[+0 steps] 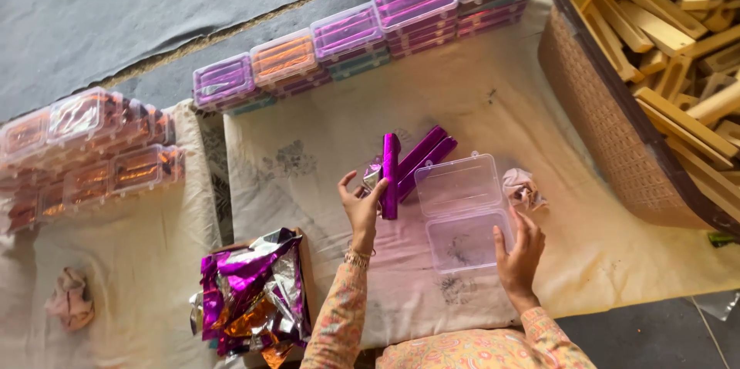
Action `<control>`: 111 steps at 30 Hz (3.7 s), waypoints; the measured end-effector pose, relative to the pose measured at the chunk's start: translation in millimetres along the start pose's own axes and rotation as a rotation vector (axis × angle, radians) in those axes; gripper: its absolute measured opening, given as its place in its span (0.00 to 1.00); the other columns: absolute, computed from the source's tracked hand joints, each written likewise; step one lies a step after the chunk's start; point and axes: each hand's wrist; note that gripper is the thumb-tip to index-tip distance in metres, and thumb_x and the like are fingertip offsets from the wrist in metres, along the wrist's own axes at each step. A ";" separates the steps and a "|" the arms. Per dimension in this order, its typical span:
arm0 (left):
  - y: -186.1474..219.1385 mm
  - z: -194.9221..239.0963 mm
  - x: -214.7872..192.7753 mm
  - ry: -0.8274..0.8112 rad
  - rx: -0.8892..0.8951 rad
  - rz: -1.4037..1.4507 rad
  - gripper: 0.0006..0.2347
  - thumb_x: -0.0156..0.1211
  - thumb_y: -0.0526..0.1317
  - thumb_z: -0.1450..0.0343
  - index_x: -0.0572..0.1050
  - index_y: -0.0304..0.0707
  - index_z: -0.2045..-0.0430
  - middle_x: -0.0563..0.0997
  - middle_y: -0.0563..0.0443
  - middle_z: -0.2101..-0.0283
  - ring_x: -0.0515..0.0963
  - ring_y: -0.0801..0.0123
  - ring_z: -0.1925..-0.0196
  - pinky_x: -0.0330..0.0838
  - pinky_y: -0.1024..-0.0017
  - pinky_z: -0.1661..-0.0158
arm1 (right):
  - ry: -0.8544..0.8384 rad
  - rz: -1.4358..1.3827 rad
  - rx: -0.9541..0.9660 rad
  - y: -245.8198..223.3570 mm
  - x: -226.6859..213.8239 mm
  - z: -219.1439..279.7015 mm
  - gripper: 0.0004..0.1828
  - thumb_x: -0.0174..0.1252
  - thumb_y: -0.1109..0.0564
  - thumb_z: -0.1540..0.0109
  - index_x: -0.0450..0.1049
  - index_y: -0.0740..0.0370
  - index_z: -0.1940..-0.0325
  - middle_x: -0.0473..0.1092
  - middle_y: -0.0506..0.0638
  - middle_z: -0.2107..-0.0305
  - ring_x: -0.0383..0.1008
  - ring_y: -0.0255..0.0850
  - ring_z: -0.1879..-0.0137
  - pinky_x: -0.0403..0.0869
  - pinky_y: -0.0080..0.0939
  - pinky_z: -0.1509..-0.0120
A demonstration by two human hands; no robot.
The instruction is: The person wipes the inside of a clear plastic container with a cloth, then places several purple foil-wrapped items inside. They close the container and wipe the exterior with the cloth.
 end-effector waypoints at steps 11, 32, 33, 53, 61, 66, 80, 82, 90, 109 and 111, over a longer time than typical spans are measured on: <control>0.4 119.1 -15.1 -0.283 -0.123 0.344 0.34 0.76 0.32 0.38 0.60 0.36 0.39 0.84 0.42 0.60 0.83 0.72 0.66 0.76 0.80 0.69 | -0.775 -1.304 0.796 -29.2 74.0 -26.2 0.32 0.61 0.48 0.35 0.63 0.63 0.31 0.75 0.48 0.53 0.77 0.36 0.48 0.77 0.41 0.43; 9.5 152.9 -47.0 -0.693 0.211 -0.058 0.28 0.77 0.31 0.36 0.63 0.37 0.46 0.87 0.42 0.55 0.86 0.71 0.55 0.80 0.76 0.56 | -1.338 -0.986 0.397 -26.1 -11.3 -99.0 0.30 0.64 0.60 0.40 0.68 0.65 0.33 0.75 0.53 0.48 0.76 0.36 0.47 0.76 0.39 0.44; 3.5 157.4 -49.5 -0.721 0.254 -0.050 0.29 0.78 0.31 0.36 0.63 0.37 0.45 0.87 0.42 0.55 0.85 0.71 0.51 0.78 0.76 0.51 | -1.400 -0.917 0.388 -21.9 -15.1 -94.6 0.31 0.65 0.61 0.41 0.68 0.65 0.34 0.75 0.51 0.48 0.75 0.33 0.48 0.76 0.37 0.47; -58.0 184.7 -62.9 -0.741 -0.310 0.116 0.33 0.80 0.30 0.41 0.65 0.41 0.44 0.82 0.51 0.67 0.79 0.78 0.65 0.72 0.78 0.65 | -1.542 -0.650 0.093 -37.6 -52.5 -62.5 0.51 0.76 0.55 0.51 0.60 0.54 0.27 0.69 0.49 0.42 0.68 0.37 0.37 0.66 0.41 0.33; -32.5 171.4 -59.4 -0.841 -0.206 0.099 0.28 0.76 0.29 0.39 0.66 0.41 0.48 0.86 0.44 0.58 0.84 0.74 0.52 0.76 0.77 0.52 | -1.523 -0.740 0.221 -29.2 -44.2 -56.5 0.43 0.75 0.62 0.51 0.71 0.55 0.32 0.76 0.48 0.54 0.74 0.35 0.46 0.73 0.36 0.37; -24.6 158.3 -53.6 -0.817 -0.090 0.057 0.27 0.70 0.30 0.34 0.64 0.40 0.42 0.87 0.45 0.53 0.84 0.75 0.53 0.79 0.75 0.52 | -1.295 -0.676 -0.041 -29.5 -38.6 -62.1 0.22 0.75 0.63 0.52 0.83 0.59 0.53 0.73 0.47 0.48 0.73 0.34 0.44 0.74 0.35 0.42; -24.8 167.6 -38.3 -0.548 0.761 -0.794 0.16 0.64 0.44 0.27 0.77 0.41 0.47 0.84 0.49 0.50 0.86 0.58 0.53 0.80 0.66 0.57 | -1.079 -0.731 0.343 16.9 -16.0 -37.8 0.17 0.70 0.65 0.45 0.83 0.61 0.52 0.79 0.49 0.55 0.79 0.33 0.51 0.78 0.34 0.45; -30.2 164.6 -35.4 -0.454 0.917 -0.766 0.15 0.63 0.44 0.27 0.77 0.43 0.47 0.83 0.49 0.47 0.86 0.58 0.48 0.81 0.66 0.51 | -1.083 -0.785 0.381 17.1 -15.8 -44.8 0.18 0.70 0.64 0.45 0.82 0.60 0.50 0.79 0.50 0.56 0.79 0.33 0.50 0.78 0.34 0.44; -4.0 167.4 -32.8 -0.540 0.635 -0.656 0.14 0.66 0.43 0.29 0.81 0.42 0.51 0.87 0.49 0.54 0.87 0.60 0.61 0.80 0.68 0.63 | -1.029 -0.475 0.039 -0.5 -27.3 -67.6 0.22 0.71 0.54 0.44 0.83 0.65 0.48 0.79 0.51 0.52 0.76 0.39 0.41 0.73 0.38 0.37; -35.5 167.0 -34.3 -0.539 -0.085 -0.225 0.13 0.67 0.39 0.30 0.83 0.35 0.53 0.88 0.53 0.67 0.80 0.84 0.69 0.76 0.81 0.68 | -0.762 -0.941 0.518 60.4 -1.7 -67.5 0.19 0.66 0.57 0.35 0.73 0.65 0.43 0.75 0.53 0.52 0.78 0.39 0.45 0.78 0.39 0.39; -54.9 166.4 -36.8 -0.570 -0.251 0.009 0.14 0.65 0.39 0.28 0.82 0.28 0.52 0.86 0.52 0.64 0.81 0.81 0.67 0.77 0.81 0.67 | -0.833 -0.995 0.374 56.9 -8.9 -62.1 0.12 0.67 0.62 0.37 0.77 0.66 0.51 0.73 0.50 0.49 0.75 0.35 0.42 0.76 0.37 0.36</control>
Point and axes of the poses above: each hand's wrist, its own z-axis away from the middle knuckle, its own x-axis out of the palm, y = z × x
